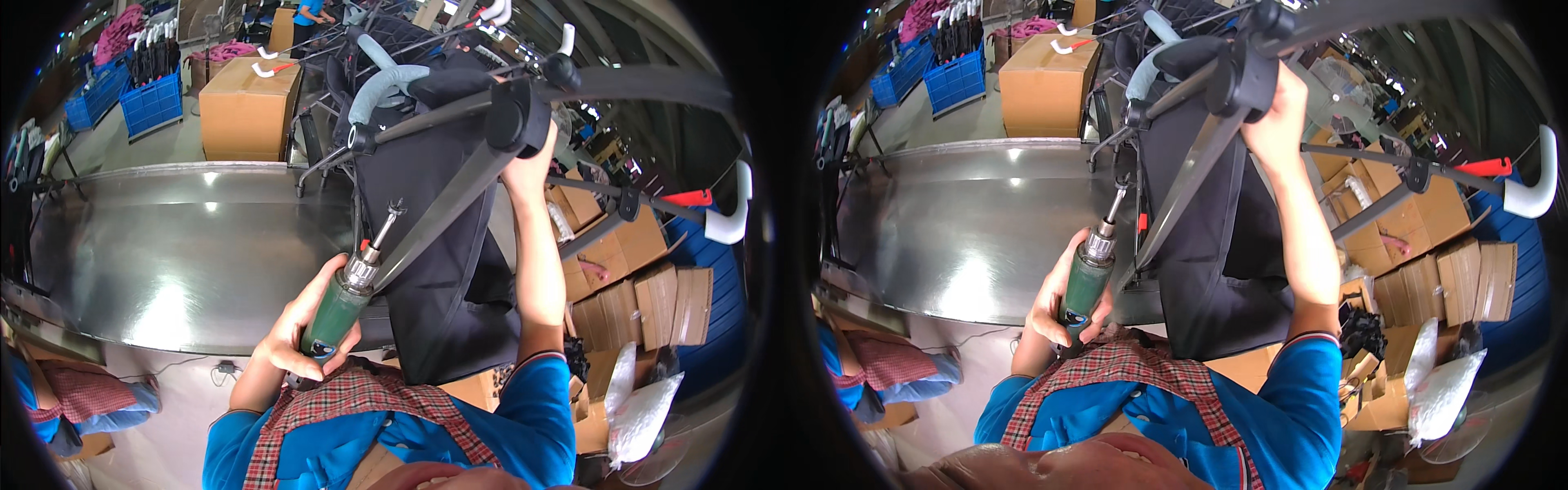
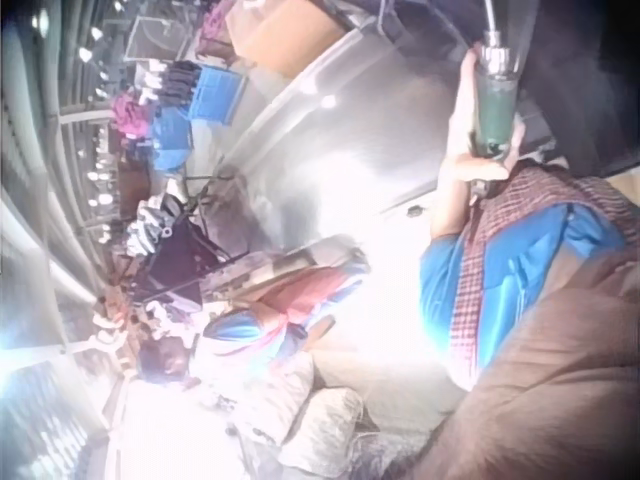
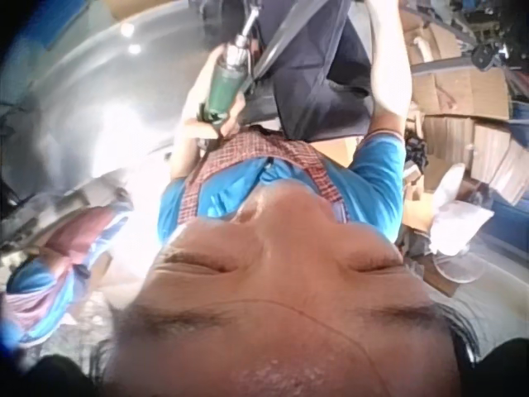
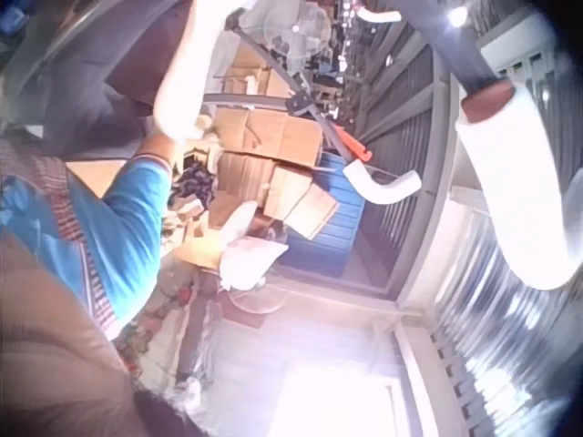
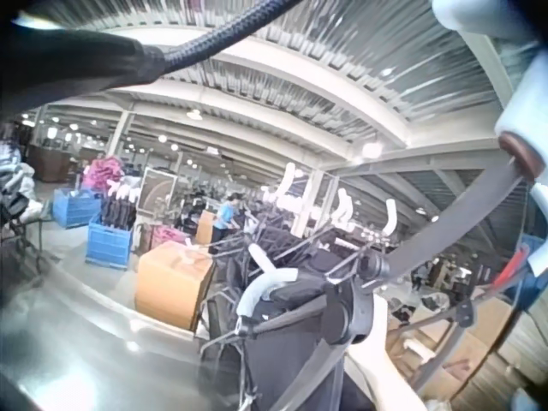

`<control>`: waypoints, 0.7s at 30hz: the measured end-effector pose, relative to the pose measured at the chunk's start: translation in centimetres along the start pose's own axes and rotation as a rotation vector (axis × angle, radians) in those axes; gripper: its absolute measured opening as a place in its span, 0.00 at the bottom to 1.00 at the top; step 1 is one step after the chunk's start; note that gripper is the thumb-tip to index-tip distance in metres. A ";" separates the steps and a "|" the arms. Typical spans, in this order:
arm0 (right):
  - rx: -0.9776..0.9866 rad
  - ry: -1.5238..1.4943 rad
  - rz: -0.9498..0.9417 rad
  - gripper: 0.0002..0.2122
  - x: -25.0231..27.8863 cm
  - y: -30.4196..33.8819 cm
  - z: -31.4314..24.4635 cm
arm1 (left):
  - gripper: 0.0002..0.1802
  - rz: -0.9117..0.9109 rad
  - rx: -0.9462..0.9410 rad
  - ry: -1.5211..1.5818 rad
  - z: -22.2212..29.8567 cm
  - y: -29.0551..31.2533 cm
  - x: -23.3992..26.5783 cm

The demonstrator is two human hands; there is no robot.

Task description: The person uses a corded electric screwdriver to attach fabric components to a stroller frame. They repeatedly pick up screws, position the fabric, and drive screws into the frame at multiple locations while working at a metal table.

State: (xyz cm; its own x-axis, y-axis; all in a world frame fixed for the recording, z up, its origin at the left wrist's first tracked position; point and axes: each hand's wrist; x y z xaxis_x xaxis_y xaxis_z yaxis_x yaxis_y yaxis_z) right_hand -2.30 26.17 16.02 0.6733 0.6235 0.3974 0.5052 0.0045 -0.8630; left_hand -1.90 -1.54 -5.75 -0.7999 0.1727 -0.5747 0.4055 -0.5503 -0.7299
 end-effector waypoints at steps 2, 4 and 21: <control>-0.322 -0.382 -0.079 0.15 0.4 0.2 -0.3 | 0.72 0.019 0.007 0.000 0.2 0.1 0.3; -0.153 -0.358 -0.422 0.14 0.0 -1.3 -1.0 | 0.72 0.049 0.012 -0.042 0.5 -0.4 0.0; -0.071 0.020 -0.329 0.13 0.8 -0.8 -1.7 | 0.65 0.050 0.088 -0.580 2.4 -8.6 -3.2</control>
State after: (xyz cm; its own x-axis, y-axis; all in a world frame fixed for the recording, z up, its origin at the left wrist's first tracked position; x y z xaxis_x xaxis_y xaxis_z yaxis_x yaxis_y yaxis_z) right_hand -1.27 25.34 17.56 0.4781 0.5819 0.6578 0.7332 0.1479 -0.6637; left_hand -3.85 0.70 3.28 -0.9021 -0.3164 -0.2934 0.4306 -0.6166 -0.6591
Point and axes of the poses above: each hand's wrist, its own y-axis away from the middle knuckle, its own x-axis out of the back of the hand, z = x × y, and after that the axes turned 12 degrees about -x, right-handed
